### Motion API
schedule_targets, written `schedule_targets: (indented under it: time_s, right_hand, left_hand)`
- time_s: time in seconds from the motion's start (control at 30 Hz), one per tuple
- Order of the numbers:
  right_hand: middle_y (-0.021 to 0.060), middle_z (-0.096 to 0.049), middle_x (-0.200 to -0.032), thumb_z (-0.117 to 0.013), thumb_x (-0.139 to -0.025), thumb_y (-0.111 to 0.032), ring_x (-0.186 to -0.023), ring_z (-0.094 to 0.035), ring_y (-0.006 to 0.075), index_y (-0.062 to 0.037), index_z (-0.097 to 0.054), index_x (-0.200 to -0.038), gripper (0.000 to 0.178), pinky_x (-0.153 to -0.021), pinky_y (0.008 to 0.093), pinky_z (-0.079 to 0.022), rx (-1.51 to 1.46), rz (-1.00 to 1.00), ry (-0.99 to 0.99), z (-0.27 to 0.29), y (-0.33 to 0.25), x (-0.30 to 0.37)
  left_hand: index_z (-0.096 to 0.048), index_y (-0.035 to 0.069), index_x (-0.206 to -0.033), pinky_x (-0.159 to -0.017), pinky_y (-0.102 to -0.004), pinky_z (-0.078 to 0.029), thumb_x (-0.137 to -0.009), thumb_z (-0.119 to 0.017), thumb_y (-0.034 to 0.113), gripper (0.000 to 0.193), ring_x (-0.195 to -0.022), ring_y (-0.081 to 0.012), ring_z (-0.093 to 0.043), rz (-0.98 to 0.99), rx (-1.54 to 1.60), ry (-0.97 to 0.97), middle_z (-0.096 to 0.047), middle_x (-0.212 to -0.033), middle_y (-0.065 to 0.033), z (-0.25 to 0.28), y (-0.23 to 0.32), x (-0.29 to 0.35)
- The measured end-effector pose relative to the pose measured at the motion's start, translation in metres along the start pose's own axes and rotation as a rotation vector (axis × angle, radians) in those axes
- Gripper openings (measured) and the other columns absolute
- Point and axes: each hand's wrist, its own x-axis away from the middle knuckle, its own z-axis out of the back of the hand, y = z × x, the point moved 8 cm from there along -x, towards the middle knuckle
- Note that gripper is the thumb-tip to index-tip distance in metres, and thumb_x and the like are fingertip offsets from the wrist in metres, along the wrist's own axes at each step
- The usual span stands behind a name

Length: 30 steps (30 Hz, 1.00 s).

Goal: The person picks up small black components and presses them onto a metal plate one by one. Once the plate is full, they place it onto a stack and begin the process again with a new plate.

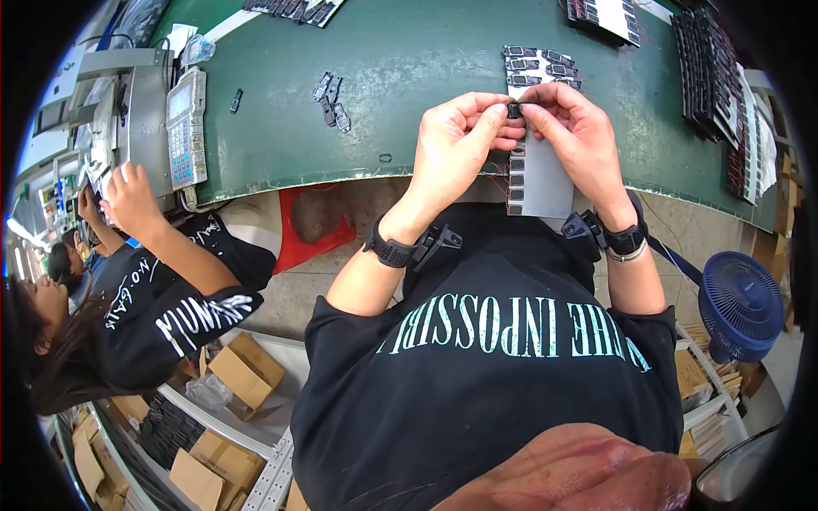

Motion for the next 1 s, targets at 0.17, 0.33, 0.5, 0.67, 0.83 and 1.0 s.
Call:
schedule_targets:
  time_s: [0.17, 0.33, 0.5, 0.67, 0.83, 1.0]
  right_hand:
    - [-0.0009, -0.065, -0.091, -0.065, -0.097, -0.005, -0.078, -0.058, 0.0055, 0.0012, -0.066, -0.109, 0.014, -0.072, 0.0215, -0.049, 0.016, 0.025, 0.015, 0.010, -0.005, 0.018]
    - [0.0002, -0.066, -0.093, -0.066, -0.095, -0.004, -0.081, -0.059, 0.0068, 0.0006, -0.066, -0.111, 0.016, -0.074, 0.0230, -0.050, 0.119, 0.081, 0.004, 0.006, -0.007, 0.018]
    - [0.0018, -0.067, -0.094, -0.065, -0.095, -0.004, -0.084, -0.062, 0.0083, 0.0003, -0.066, -0.111, 0.017, -0.077, 0.0235, -0.051, 0.321, 0.172, 0.122, 0.012, -0.029, 0.029]
    - [0.0034, -0.068, -0.096, -0.065, -0.095, -0.004, -0.088, -0.064, 0.0101, 0.0002, -0.066, -0.112, 0.018, -0.079, 0.0246, -0.052, 0.245, 0.124, 0.039, 0.014, -0.026, 0.048]
    - [0.0047, -0.070, -0.098, -0.065, -0.095, -0.005, -0.088, -0.065, 0.0106, 0.0006, -0.067, -0.109, 0.016, -0.080, 0.0258, -0.052, 0.124, 0.066, -0.033, 0.015, -0.020, 0.059]
    - [0.0061, -0.070, -0.096, -0.067, -0.093, -0.005, -0.085, -0.065, 0.0115, 0.0012, -0.068, -0.103, 0.012, -0.079, 0.0264, -0.052, 0.214, 0.130, 0.034, 0.014, -0.031, 0.072]
  left_hand:
    - [-0.064, -0.009, -0.118, -0.079, -0.0279, -0.061, -0.102, -0.057, 0.007, 0.024, -0.088, -0.0181, -0.074, 0.005, -0.010, -0.008, -0.073, -0.099, -0.0157, -0.015, -0.003, 0.011]
    - [-0.065, -0.009, -0.117, -0.079, -0.0279, -0.061, -0.102, -0.056, 0.007, 0.023, -0.088, -0.0172, -0.073, -0.010, -0.061, -0.017, -0.074, -0.098, -0.0152, -0.010, -0.006, 0.011]
    - [-0.065, -0.007, -0.116, -0.079, -0.0280, -0.061, -0.102, -0.056, 0.006, 0.022, -0.088, -0.0160, -0.073, -0.058, -0.099, -0.019, -0.074, -0.095, -0.0135, -0.017, -0.004, 0.017]
    - [-0.066, -0.006, -0.111, -0.079, -0.0279, -0.061, -0.101, -0.057, 0.006, 0.018, -0.086, -0.0151, -0.073, -0.084, -0.124, -0.025, -0.075, -0.091, -0.0115, -0.027, -0.005, 0.032]
    - [-0.064, -0.006, -0.107, -0.077, -0.0276, -0.061, -0.100, -0.059, 0.005, 0.015, -0.084, -0.0149, -0.074, -0.102, -0.173, -0.041, -0.075, -0.089, -0.0116, -0.034, -0.002, 0.044]
    - [-0.062, -0.005, -0.114, -0.073, -0.0264, -0.060, -0.098, -0.063, 0.005, 0.019, -0.086, -0.0162, -0.073, -0.148, -0.342, -0.050, -0.074, -0.095, -0.0125, -0.037, -0.002, 0.050]
